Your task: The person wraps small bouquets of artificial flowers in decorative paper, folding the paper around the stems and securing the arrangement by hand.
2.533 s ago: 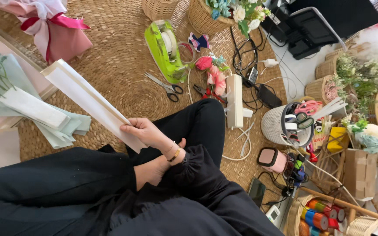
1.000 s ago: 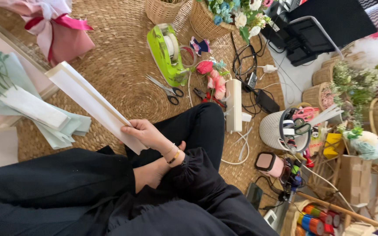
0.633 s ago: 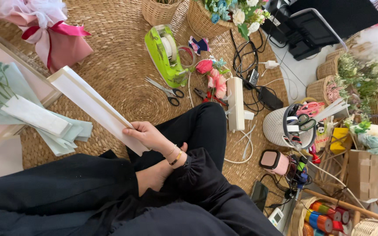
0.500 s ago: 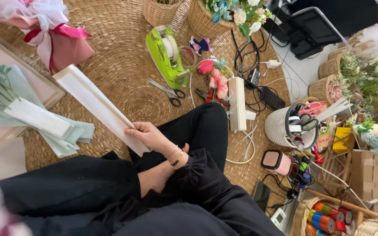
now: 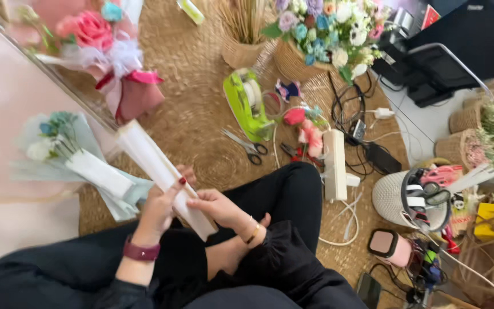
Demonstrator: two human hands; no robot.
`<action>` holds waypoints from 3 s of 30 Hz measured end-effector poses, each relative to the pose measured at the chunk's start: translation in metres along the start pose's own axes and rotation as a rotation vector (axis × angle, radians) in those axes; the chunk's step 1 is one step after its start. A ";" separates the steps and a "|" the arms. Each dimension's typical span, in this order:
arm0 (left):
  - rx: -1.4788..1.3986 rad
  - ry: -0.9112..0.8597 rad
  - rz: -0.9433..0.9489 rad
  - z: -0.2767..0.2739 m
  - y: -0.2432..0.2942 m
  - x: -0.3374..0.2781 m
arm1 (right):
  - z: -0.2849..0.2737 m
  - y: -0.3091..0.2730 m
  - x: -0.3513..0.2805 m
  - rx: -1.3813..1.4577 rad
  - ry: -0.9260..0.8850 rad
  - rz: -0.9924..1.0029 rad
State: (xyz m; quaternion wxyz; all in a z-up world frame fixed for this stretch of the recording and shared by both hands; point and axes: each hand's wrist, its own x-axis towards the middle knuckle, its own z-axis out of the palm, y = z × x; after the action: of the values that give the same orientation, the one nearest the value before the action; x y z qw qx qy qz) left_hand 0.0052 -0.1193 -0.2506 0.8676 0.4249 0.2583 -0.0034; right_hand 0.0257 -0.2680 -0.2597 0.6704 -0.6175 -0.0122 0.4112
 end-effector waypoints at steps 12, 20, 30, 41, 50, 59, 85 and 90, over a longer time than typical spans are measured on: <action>-0.167 0.186 0.032 0.001 -0.001 0.012 | -0.008 0.021 0.025 -0.173 0.001 -0.104; -0.307 0.154 0.166 -0.030 0.022 0.021 | -0.001 0.017 0.020 -0.296 -0.063 -0.033; -0.041 0.021 0.033 -0.017 -0.004 0.020 | -0.008 0.008 0.023 -0.165 0.079 -0.099; 0.337 -0.022 -0.025 -0.017 -0.027 0.019 | -0.019 -0.010 0.021 0.098 0.295 -0.268; 0.881 0.070 0.166 -0.017 -0.032 0.018 | -0.033 0.016 0.039 0.145 0.401 -0.108; 0.875 0.679 0.708 -0.036 0.055 0.005 | -0.034 0.010 0.040 0.199 0.423 -0.120; 0.042 -0.019 0.400 -0.007 0.022 -0.051 | -0.030 -0.066 -0.032 0.625 -0.348 -0.421; 0.188 -0.029 0.435 0.026 0.053 -0.095 | -0.013 -0.101 -0.081 0.551 -0.489 -0.608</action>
State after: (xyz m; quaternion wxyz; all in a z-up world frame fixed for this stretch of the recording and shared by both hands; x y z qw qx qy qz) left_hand -0.0536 -0.1248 -0.1563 0.8082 0.5494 0.1466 0.1533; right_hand 0.0338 -0.3144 -0.1383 0.8765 -0.2701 -0.2404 0.3176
